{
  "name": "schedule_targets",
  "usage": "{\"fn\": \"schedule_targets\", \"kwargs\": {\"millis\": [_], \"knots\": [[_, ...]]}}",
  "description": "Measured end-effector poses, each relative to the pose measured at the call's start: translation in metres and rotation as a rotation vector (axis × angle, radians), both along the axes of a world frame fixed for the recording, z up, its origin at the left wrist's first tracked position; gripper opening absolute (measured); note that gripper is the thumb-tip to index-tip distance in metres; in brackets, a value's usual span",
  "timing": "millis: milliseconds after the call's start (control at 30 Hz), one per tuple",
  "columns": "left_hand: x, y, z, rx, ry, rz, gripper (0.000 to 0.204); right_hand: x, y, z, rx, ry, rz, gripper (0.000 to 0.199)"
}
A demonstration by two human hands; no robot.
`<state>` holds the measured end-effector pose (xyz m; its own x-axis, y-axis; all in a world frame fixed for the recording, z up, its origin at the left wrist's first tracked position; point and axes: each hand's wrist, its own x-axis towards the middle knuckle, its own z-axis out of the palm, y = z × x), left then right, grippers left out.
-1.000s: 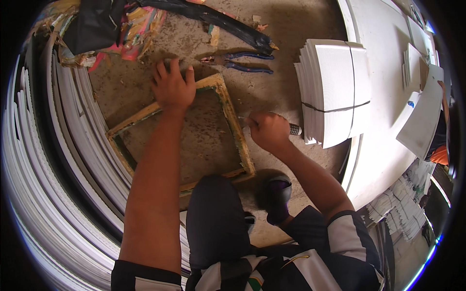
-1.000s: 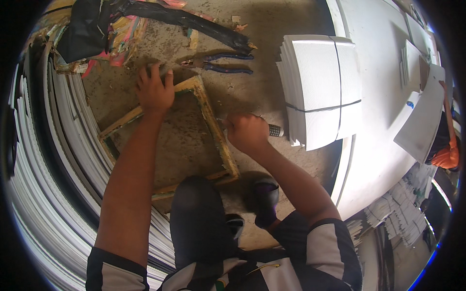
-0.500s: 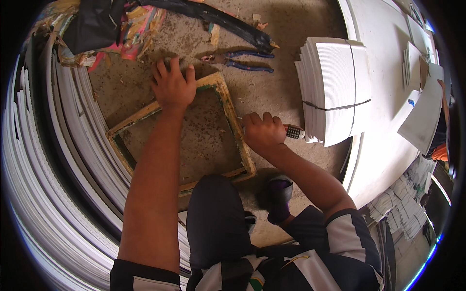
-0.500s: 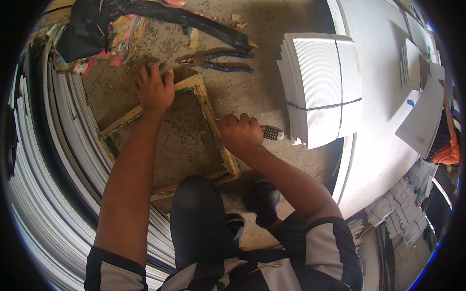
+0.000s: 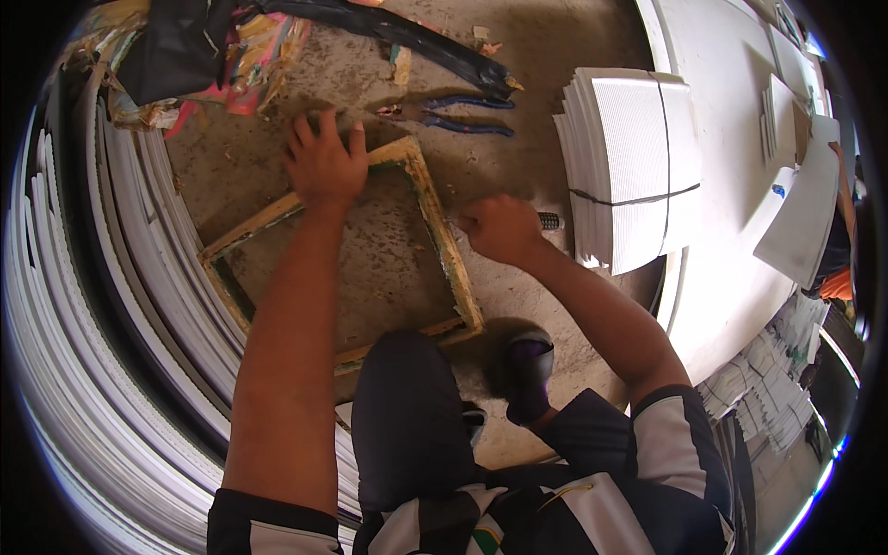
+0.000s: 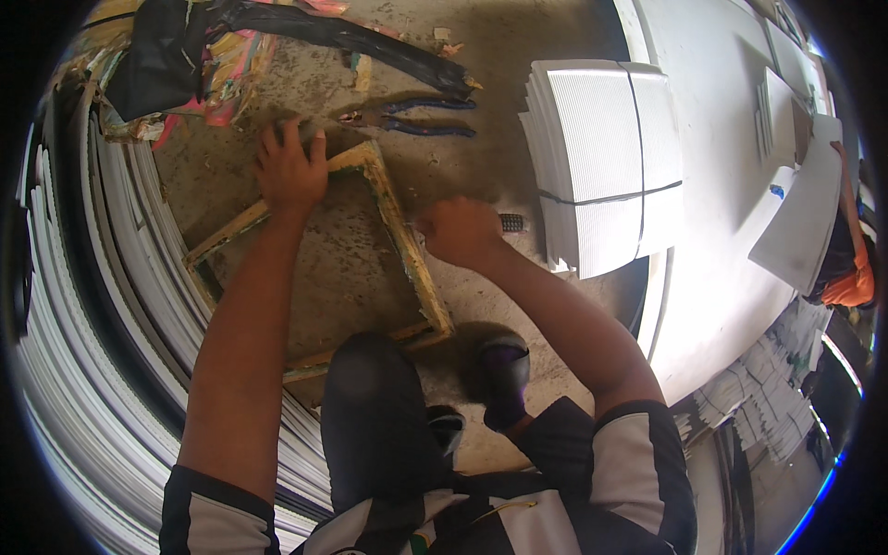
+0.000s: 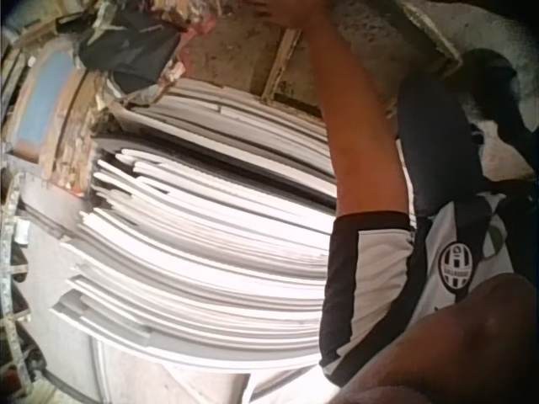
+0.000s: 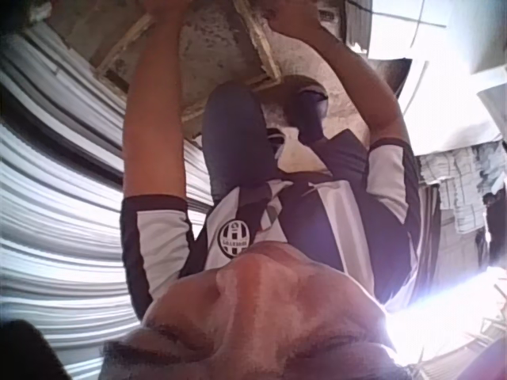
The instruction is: The person sits on the floor and uses a small tool to scrape and clean the edges of a wooden frame. They repeatedly work on the same frame, removing debris and residue from the corners and sides.
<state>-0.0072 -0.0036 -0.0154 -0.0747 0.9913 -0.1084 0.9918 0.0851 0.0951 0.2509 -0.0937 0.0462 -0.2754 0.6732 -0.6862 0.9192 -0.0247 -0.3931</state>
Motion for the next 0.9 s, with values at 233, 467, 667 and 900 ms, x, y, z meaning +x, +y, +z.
{"fn": "schedule_targets", "kwargs": {"millis": [233, 467, 667, 900], "knots": [[0.003, 0.002, 0.005, -0.04, -0.014, 0.009, 0.053, 0.003, -0.005, 0.004, 0.223, 0.004, 0.208, 0.018], [0.004, 0.004, 0.01, -0.053, -0.03, 0.019, 0.055, 0.007, 0.01, -0.002, 0.006, 0.21, 0.085, 0.019], [0.002, -0.001, 0.001, 0.069, -0.007, 0.003, 0.052, 0.02, 0.002, -0.005, 0.159, 0.265, -0.124, 0.02], [0.002, -0.001, -0.001, 0.052, 0.019, 0.006, 0.05, 0.012, -0.037, -0.006, 0.37, 0.173, -0.134, 0.017]]}}
